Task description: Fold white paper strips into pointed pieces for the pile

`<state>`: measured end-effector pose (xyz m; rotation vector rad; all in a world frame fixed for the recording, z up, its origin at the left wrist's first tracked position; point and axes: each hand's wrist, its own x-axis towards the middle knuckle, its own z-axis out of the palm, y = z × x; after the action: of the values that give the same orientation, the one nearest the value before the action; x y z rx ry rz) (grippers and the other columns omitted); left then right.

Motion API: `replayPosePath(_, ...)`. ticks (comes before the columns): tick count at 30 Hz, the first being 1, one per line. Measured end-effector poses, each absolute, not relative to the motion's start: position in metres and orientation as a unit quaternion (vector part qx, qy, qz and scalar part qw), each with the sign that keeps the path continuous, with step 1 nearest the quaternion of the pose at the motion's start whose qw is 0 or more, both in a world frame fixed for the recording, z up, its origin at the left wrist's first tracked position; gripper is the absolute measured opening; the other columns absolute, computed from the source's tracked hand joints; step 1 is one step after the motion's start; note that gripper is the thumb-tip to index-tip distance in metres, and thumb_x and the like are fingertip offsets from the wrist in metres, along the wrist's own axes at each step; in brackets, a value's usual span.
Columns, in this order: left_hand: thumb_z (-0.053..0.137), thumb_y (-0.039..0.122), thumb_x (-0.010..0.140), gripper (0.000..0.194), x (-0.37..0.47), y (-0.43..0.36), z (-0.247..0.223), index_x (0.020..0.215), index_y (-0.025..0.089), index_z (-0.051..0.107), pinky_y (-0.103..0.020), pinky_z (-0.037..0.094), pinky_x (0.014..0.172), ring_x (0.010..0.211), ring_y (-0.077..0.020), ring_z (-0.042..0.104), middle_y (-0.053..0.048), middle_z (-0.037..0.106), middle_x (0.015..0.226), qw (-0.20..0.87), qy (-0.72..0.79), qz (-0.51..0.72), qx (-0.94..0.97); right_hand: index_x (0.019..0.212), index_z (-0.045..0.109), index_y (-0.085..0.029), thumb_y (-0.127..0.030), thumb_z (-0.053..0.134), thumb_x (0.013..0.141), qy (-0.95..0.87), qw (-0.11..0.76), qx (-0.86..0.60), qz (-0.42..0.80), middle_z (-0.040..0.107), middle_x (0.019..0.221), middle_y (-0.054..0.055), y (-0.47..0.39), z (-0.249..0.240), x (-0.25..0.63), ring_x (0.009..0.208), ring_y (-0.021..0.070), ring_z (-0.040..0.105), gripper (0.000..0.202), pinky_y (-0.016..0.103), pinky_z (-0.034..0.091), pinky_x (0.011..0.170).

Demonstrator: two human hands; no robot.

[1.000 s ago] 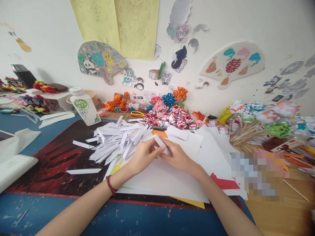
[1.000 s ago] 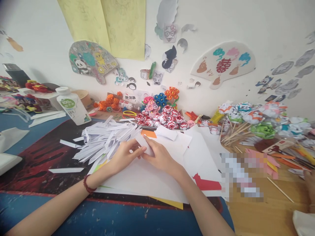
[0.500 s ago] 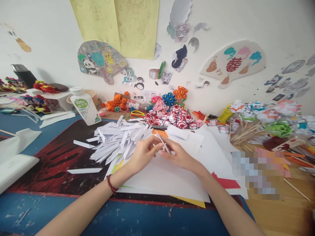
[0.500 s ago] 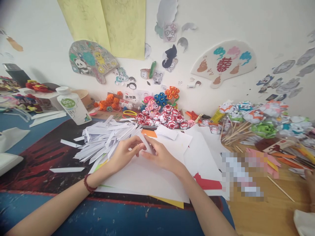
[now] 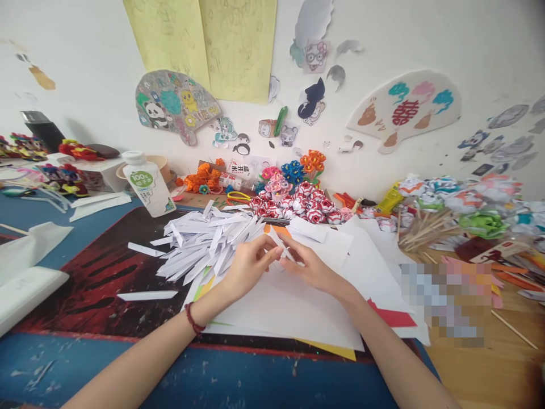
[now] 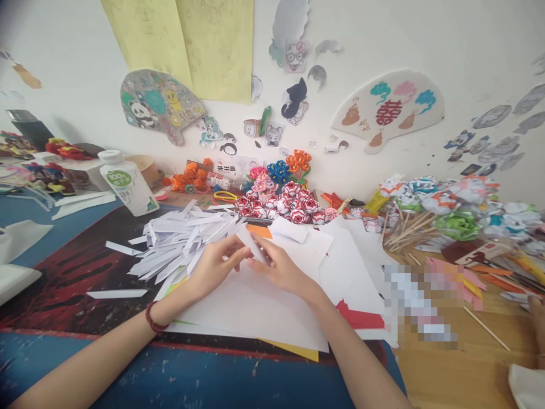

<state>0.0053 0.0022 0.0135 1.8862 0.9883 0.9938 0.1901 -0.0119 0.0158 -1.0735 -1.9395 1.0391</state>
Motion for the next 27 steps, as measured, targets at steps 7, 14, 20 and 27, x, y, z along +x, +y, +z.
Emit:
replayPosePath(7,0.051,0.037,0.090,0.032,0.005,0.003,0.015,0.118,0.022,0.050,-0.022,0.047,0.056,0.056,-0.0081,0.056,-0.002,0.066,0.096,0.333,0.408,0.443,0.725,0.145,0.032,-0.022,-0.047,0.049,0.090,-0.737,0.327,-0.415,0.421,0.057,0.119,0.009,-0.011,0.015,0.193,0.093,0.0200,0.053,0.062,0.033,0.044,0.080)
replayPosePath(14,0.054,0.025,0.089,0.033,0.002,0.007,0.014,0.122,0.026,0.052,-0.023,0.046,0.061,0.063,-0.0085,0.057,-0.002,0.064,0.107,0.168,0.419,0.448,0.772,0.138,0.042,-0.022,-0.049,0.046,0.092,-0.744,0.314,-0.408,0.426,0.056,0.099,0.005,-0.010,0.013,0.194,0.072,0.0136,0.044,0.054,0.027,0.038,0.064)
replayPosePath(20,0.054,0.027,0.090,0.033,0.002,0.006,0.003,0.122,0.025,0.054,-0.026,0.045,0.065,0.071,-0.0126,0.062,-0.002,0.067,0.108,0.001,0.438,0.417,0.797,0.111,0.056,-0.017,-0.053,0.041,0.092,-0.726,0.328,-0.365,0.482,0.049,0.080,0.002,-0.011,0.012,0.191,0.066,0.0126,0.039,0.043,0.027,0.036,0.061)
replayPosePath(27,0.053,0.027,0.091,0.030,-0.003,0.008,-0.003,0.119,0.021,0.057,-0.026,0.045,0.065,0.073,-0.0151,0.065,-0.005,0.071,0.099,-0.095,0.411,0.429,0.799,0.096,0.056,-0.017,-0.056,0.027,0.095,-0.697,0.339,-0.342,0.532,0.038,0.066,-0.002,-0.012,0.010,0.190,0.057,0.0113,0.033,0.049,0.027,0.034,0.057)
